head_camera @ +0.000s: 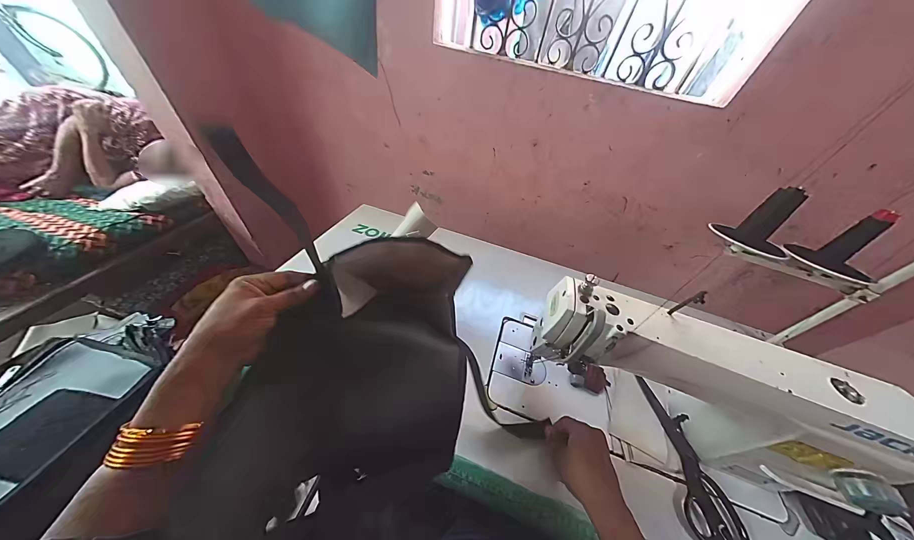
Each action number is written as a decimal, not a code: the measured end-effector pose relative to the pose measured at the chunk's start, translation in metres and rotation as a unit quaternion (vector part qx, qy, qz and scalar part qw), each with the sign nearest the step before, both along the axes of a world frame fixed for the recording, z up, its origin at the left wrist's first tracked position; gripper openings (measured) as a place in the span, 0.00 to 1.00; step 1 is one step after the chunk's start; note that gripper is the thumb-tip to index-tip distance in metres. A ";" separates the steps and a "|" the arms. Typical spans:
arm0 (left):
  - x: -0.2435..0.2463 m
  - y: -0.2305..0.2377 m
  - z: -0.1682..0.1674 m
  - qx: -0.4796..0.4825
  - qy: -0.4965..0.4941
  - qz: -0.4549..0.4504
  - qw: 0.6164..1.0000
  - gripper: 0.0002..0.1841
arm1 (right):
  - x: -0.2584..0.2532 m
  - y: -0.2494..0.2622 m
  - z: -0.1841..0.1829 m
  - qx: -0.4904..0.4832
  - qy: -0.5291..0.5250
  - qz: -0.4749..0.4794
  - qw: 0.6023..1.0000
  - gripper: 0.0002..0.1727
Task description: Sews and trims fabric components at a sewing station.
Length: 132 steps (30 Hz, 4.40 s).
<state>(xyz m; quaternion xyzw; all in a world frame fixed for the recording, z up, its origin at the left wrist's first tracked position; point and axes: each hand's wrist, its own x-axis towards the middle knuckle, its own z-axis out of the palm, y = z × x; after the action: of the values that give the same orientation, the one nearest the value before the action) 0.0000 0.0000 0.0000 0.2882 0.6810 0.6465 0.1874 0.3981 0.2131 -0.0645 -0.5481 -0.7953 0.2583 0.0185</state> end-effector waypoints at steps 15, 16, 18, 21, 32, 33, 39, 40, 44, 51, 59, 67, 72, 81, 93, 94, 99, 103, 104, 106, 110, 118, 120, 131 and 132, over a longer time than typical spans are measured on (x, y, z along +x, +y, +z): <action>0.116 0.121 0.058 -0.174 0.345 -0.036 0.922 0.11 | -0.214 -0.100 0.019 -0.311 0.585 0.171 0.729 0.10; 0.130 0.145 0.059 -0.262 0.362 -0.077 0.891 0.11 | -0.202 -0.103 0.027 -0.273 0.542 0.203 0.769 0.12; 0.160 0.178 0.046 -0.430 0.348 -0.156 0.818 0.12 | -0.169 -0.108 0.033 -0.270 0.405 0.229 0.843 0.19; 0.171 0.185 -0.024 -0.461 0.292 -0.234 0.805 0.16 | -0.128 -0.118 -0.004 -0.463 0.378 0.115 0.793 0.11; 0.154 0.155 -0.054 -0.215 0.225 -0.120 0.943 0.12 | -0.137 -0.030 -0.036 -0.226 0.525 0.010 0.821 0.24; 0.159 0.156 -0.043 -0.218 0.276 -0.110 0.930 0.13 | -0.151 -0.040 -0.034 -0.295 0.586 -0.063 0.752 0.21; 0.207 0.193 -0.009 -0.475 0.328 -0.214 0.788 0.14 | -0.140 -0.066 -0.032 -0.578 0.638 -0.224 0.457 0.31; 0.216 0.197 -0.022 -0.492 0.320 -0.233 0.776 0.13 | -0.129 -0.069 -0.033 -0.576 0.621 -0.255 0.468 0.31; 0.230 0.184 -0.054 -0.475 0.286 -0.263 0.789 0.16 | -0.064 -0.073 -0.028 -0.435 0.507 -0.181 0.722 0.15; 0.251 0.137 -0.061 -0.453 0.280 -0.296 0.793 0.20 | -0.046 0.004 -0.047 0.246 0.317 0.230 0.887 0.22; 0.207 0.112 -0.092 -0.284 0.406 -0.213 0.842 0.22 | -0.072 0.032 -0.029 0.262 0.040 0.412 0.872 0.08; 0.210 0.121 -0.112 -0.313 0.394 -0.332 0.798 0.40 | 0.003 -0.003 0.023 0.001 -0.025 0.230 0.973 0.26; 0.226 0.162 -0.101 -0.356 0.365 -0.356 0.783 0.44 | 0.036 0.023 -0.009 0.039 0.069 0.134 0.988 0.21; 0.219 0.195 -0.096 -0.358 0.371 -0.363 0.776 0.48 | 0.027 0.057 -0.007 -0.019 0.029 0.093 0.995 0.21; 0.224 0.138 -0.134 -0.113 0.481 -0.309 0.813 0.29 | 0.004 0.040 -0.063 0.269 0.259 0.275 0.886 0.14; 0.225 0.130 -0.142 -0.073 0.495 -0.293 0.814 0.27 | 0.003 0.041 -0.067 0.269 0.270 0.278 0.882 0.12; 0.220 0.119 -0.158 -0.006 0.514 -0.285 0.809 0.21 | 0.003 0.035 -0.078 0.292 0.290 0.276 0.869 0.14; 0.216 0.124 -0.153 -0.018 0.498 -0.314 0.808 0.21 | 0.002 0.033 -0.077 0.296 0.280 0.289 0.866 0.15; 0.214 0.126 -0.151 -0.023 0.490 -0.325 0.809 0.21 | 0.001 0.033 -0.076 0.298 0.277 0.290 0.866 0.16; 0.210 0.133 -0.148 -0.037 0.471 -0.346 0.811 0.22 | -0.001 0.035 -0.074 0.293 0.272 0.288 0.870 0.17; 0.193 0.156 -0.133 -0.094 0.429 -0.413 0.798 0.23 | -0.008 0.048 -0.074 0.295 0.268 0.286 0.871 0.16; 0.185 0.169 -0.132 -0.073 0.429 -0.416 0.799 0.21 | -0.010 0.037 -0.080 0.327 0.286 0.275 0.858 0.15; 0.184 0.171 -0.131 -0.074 0.430 -0.418 0.797 0.21 | -0.010 0.039 -0.079 0.327 0.284 0.276 0.858 0.15; 0.159 0.212 -0.114 -0.132 0.417 -0.464 0.771 0.19 | -0.009 0.047 -0.066 0.323 0.307 0.190 0.875 0.14; 0.163 0.209 -0.106 -0.158 0.408 -0.464 0.770 0.18 | -0.005 0.053 -0.057 0.344 0.274 0.149 0.886 0.13</action>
<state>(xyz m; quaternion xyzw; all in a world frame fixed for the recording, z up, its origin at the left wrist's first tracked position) 0.1630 0.2088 -0.1061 0.7722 0.5696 0.1855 0.2120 0.3926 0.2660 -0.1212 -0.2893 -0.8699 0.1085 0.3845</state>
